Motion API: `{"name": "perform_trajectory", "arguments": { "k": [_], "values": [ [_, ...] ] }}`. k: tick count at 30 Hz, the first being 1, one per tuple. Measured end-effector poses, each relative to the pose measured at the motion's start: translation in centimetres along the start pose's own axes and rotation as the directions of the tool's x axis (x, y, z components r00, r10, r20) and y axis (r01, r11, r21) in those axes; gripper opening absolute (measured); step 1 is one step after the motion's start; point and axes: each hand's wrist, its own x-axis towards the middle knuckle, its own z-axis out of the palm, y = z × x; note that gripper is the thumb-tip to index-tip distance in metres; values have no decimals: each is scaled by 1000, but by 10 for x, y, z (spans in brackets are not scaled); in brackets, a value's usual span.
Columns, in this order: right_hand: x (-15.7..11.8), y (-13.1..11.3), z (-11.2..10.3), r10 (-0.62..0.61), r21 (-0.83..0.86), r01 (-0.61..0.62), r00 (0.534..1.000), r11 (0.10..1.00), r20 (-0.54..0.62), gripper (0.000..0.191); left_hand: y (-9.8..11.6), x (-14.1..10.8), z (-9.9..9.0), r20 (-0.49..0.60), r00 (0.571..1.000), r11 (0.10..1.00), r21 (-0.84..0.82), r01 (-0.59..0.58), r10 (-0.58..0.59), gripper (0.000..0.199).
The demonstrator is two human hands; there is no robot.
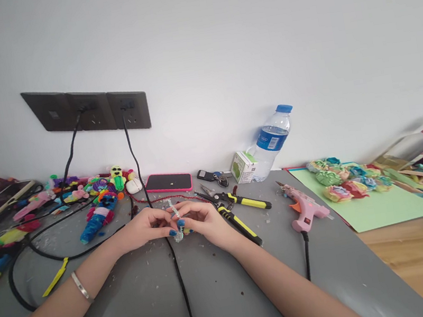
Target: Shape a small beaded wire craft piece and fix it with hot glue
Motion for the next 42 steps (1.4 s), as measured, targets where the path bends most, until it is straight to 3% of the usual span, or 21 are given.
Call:
{"name": "perform_trajectory", "arguments": {
  "k": [42],
  "values": [
    [0,0,0,18,5,-18,1000,1000,-11,15,1,0,0,1,1000,1000,0,5,-5,25]
  ]
}}
